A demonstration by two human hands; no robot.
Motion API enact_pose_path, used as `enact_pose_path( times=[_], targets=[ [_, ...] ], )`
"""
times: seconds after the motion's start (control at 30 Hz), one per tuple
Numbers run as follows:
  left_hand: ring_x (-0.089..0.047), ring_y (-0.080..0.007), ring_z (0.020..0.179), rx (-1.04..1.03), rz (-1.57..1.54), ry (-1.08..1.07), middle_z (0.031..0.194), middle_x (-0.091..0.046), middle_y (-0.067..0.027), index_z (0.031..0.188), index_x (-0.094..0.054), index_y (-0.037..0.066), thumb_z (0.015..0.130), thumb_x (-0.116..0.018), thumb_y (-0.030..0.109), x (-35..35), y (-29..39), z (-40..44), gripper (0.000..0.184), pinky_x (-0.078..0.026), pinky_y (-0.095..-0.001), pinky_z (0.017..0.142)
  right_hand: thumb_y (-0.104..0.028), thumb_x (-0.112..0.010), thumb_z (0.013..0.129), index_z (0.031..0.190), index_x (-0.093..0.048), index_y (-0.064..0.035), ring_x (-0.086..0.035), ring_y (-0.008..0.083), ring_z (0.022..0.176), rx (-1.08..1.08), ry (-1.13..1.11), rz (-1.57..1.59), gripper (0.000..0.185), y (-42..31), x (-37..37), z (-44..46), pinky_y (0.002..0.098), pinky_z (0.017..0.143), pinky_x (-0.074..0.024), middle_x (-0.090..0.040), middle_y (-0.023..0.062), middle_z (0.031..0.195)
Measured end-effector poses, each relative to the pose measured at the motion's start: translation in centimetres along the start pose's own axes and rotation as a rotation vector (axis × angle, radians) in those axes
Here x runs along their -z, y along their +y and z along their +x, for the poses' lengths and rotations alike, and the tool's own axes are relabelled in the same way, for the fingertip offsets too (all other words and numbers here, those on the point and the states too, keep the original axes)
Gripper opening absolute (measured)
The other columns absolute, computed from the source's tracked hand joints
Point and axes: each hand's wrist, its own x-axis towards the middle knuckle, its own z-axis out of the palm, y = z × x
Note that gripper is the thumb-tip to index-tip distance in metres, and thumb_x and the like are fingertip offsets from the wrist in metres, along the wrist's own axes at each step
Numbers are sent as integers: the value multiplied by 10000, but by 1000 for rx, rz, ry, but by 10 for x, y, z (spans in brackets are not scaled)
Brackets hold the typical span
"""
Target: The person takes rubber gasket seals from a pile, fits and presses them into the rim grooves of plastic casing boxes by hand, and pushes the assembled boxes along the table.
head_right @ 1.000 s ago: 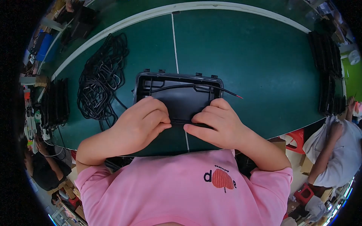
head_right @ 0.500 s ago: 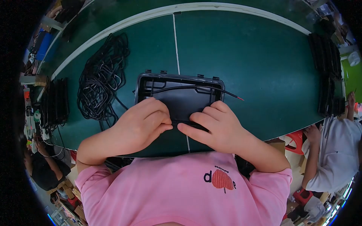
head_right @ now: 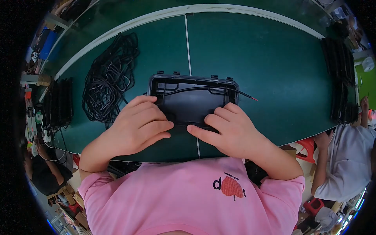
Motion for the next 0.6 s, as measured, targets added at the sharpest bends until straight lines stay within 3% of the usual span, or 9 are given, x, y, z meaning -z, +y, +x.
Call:
enact_pose_path(
  times=[0.1, 0.17, 0.4, 0.47, 0.6],
  targets=[
    [-606, -230, 799, -1, -4, 26, 878, -601, -51, 971, -668, 56, 721, -790, 130, -1, -1, -1, 288, -478, -450, 920, -112, -645, 711, 1155, -678, -242, -518, 177, 706, -11, -14, -27, 463, -1, 0, 2, 315, 661, -387, -534, 22, 864],
    [-594, -241, 817, -22, -2, 34, 892, -581, -59, 974, -643, 61, 659, -788, 120, -2, -3, -2, 352, -481, -440, 909, -116, -650, 707, 1168, -671, -251, -519, 178, 706, -14, -9, -48, 481, -4, 0, 6, 317, 655, -391, -536, 23, 875],
    [-595, -235, 822, -2, -24, 72, 880, -581, -58, 952, -648, 66, 664, -791, 119, -3, -4, -4, 326, -483, -445, 917, -115, -621, 734, 1222, -641, -271, -529, 188, 713, -13, -42, -45, 513, -6, -2, 10, 318, 645, -425, -536, 27, 883],
    [-614, -228, 818, -44, -31, 65, 901, -620, -41, 942, -678, 73, 717, -800, 145, 2, -7, -7, 266, -483, -447, 930, -118, -617, 736, 1227, -641, -273, -532, 188, 715, -14, -47, -40, 516, -5, -1, 9, 317, 647, -429, -536, 28, 882],
    [-619, -225, 833, -143, 73, 81, 903, -626, -35, 920, -697, 75, 708, -805, 159, -1, -12, -14, 252, -493, -441, 923, -127, -620, 723, 1238, -640, -271, -529, 188, 705, 1, -43, -80, 535, -9, 0, 13, 315, 639, -432, -532, 26, 878]
  ],
)
